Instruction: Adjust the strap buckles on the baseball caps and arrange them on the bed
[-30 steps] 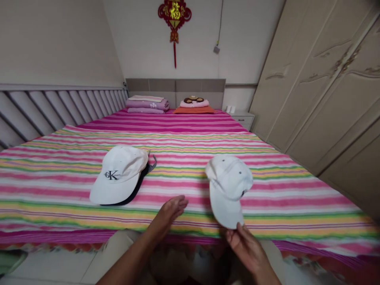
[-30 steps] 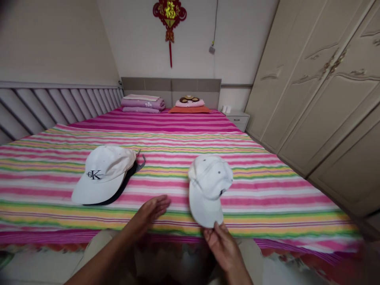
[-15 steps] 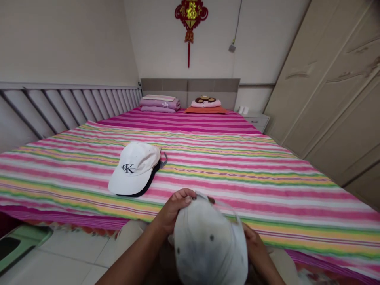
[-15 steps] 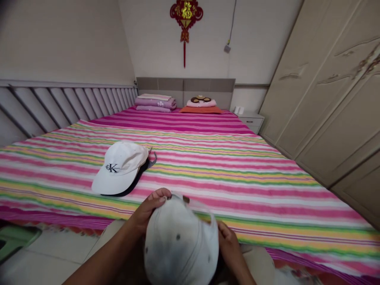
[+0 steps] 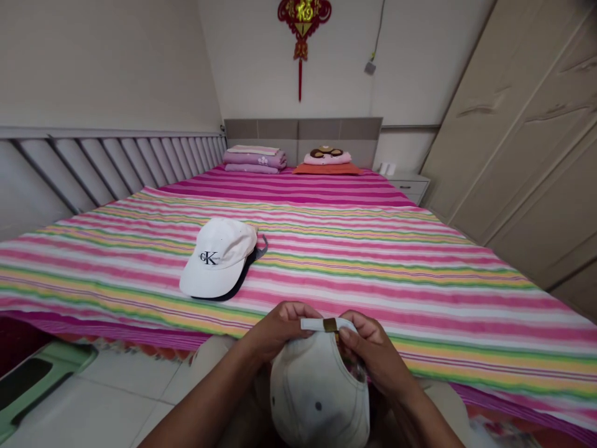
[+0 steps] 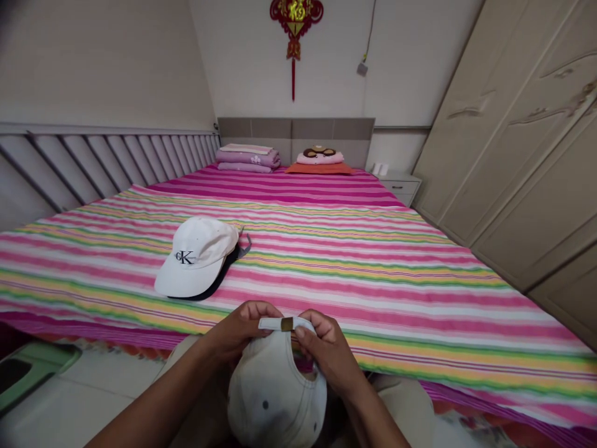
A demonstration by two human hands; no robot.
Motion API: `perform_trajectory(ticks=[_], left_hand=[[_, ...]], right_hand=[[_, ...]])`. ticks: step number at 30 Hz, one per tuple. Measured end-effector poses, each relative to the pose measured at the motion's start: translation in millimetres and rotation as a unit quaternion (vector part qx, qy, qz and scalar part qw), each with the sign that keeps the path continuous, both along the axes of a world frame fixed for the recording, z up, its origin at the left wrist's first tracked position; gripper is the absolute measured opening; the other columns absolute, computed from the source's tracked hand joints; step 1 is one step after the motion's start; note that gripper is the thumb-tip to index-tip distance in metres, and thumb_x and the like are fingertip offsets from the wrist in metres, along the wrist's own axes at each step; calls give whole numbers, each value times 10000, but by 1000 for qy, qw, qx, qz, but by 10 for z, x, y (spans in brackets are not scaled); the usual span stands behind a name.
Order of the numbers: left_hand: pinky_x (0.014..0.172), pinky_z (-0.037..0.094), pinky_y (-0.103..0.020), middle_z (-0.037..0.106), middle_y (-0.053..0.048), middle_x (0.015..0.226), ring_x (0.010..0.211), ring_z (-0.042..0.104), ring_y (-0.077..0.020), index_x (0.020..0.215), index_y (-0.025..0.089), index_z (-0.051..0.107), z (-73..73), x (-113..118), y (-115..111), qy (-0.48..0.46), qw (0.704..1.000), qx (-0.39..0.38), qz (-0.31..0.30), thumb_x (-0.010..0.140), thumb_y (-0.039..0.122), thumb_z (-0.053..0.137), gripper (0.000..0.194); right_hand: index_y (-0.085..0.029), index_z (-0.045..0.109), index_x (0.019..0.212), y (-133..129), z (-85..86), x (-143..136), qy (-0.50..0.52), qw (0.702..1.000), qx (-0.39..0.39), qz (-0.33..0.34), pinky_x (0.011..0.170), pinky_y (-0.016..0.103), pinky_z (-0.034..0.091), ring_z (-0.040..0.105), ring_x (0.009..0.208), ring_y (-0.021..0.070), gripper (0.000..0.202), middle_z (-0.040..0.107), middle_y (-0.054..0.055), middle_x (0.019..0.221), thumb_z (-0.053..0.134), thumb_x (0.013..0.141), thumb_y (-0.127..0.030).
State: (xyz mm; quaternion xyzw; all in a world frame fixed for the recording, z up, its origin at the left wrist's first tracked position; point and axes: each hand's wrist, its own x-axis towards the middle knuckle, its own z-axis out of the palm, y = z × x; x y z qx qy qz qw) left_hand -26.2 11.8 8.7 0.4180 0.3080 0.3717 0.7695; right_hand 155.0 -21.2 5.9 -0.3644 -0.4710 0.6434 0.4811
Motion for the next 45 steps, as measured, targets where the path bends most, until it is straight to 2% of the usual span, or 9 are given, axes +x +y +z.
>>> perform_trajectory(ticks=[15, 23, 30, 34, 36, 39, 42, 43, 45], left_hand=[[430, 292, -180, 537, 32, 467, 402, 419, -49, 572, 114, 601, -62, 106, -44, -8, 995, -83, 46, 438, 181, 775, 229], [421, 253, -200, 499, 41, 431, 407, 384, -56, 506, 121, 568, -74, 173, -17, 46, 997, -34, 56, 425, 222, 775, 244], [414, 259, -199, 526, 24, 438, 380, 401, -59, 526, 126, 553, -131, 124, 2, -18, 994, -54, 91, 424, 351, 774, 331], [419, 300, -209, 502, 35, 425, 393, 432, -80, 510, 149, 529, -169, 17, -21, -99, 987, -25, 122, 488, 337, 744, 286], [435, 319, -204, 488, 48, 438, 412, 439, -74, 511, 154, 513, -165, -19, -27, -125, 979, -35, 156, 542, 273, 721, 242], [474, 356, -205, 519, 46, 492, 455, 475, -77, 565, 155, 530, -139, -37, -10, -128, 966, -91, 206, 585, 239, 700, 190], [497, 382, -225, 538, 43, 492, 444, 484, -88, 588, 154, 546, -108, -67, 47, -111, 959, -129, 228, 601, 247, 692, 174], [500, 386, -230, 538, 42, 480, 435, 485, -91, 583, 152, 548, -105, -93, 74, -99, 961, -137, 220, 602, 237, 693, 170], [531, 408, -235, 575, 25, 507, 464, 521, -103, 626, 144, 581, -132, -174, 125, -82, 967, -155, 185, 612, 223, 692, 137]], right_hand=[[-164, 480, 634, 47, -31, -85, 4, 999, -2, 38, 414, 203, 167, 254, 410, 46, 287, 374, -72, 467, 649, 697, -388], [-154, 487, 628, 55, -56, -74, 10, 999, -13, 50, 409, 200, 157, 244, 402, 36, 287, 377, -74, 468, 656, 691, -377], [-156, 491, 576, 149, -114, -39, 57, 997, -54, -18, 378, 186, 167, 269, 368, 40, 270, 396, -76, 397, 694, 643, -321], [-176, 447, 517, 247, -92, 63, 178, 979, -83, -61, 400, 183, 280, 315, 346, 47, 278, 363, -94, 369, 699, 620, -231], [-182, 501, 574, 278, -93, 112, 203, 971, -103, -76, 446, 193, 352, 423, 395, 70, 210, 460, -73, 429, 692, 639, -240], [-162, 605, 765, 263, -155, 113, 165, 978, -124, 0, 530, 225, 415, 556, 544, 123, 185, 620, 2, 616, 669, 686, -317], [-122, 632, 800, 218, -271, 59, 157, 969, -157, 107, 581, 248, 434, 594, 605, 151, 244, 656, 42, 678, 718, 637, -282], [-120, 637, 796, 212, -308, 46, 166, 966, -163, 108, 594, 245, 438, 598, 607, 146, 243, 661, 38, 681, 735, 615, -250], [-141, 644, 810, 224, -361, 41, 201, 964, -165, 51, 597, 218, 444, 602, 595, 123, 242, 665, 10, 675, 746, 600, -205]])
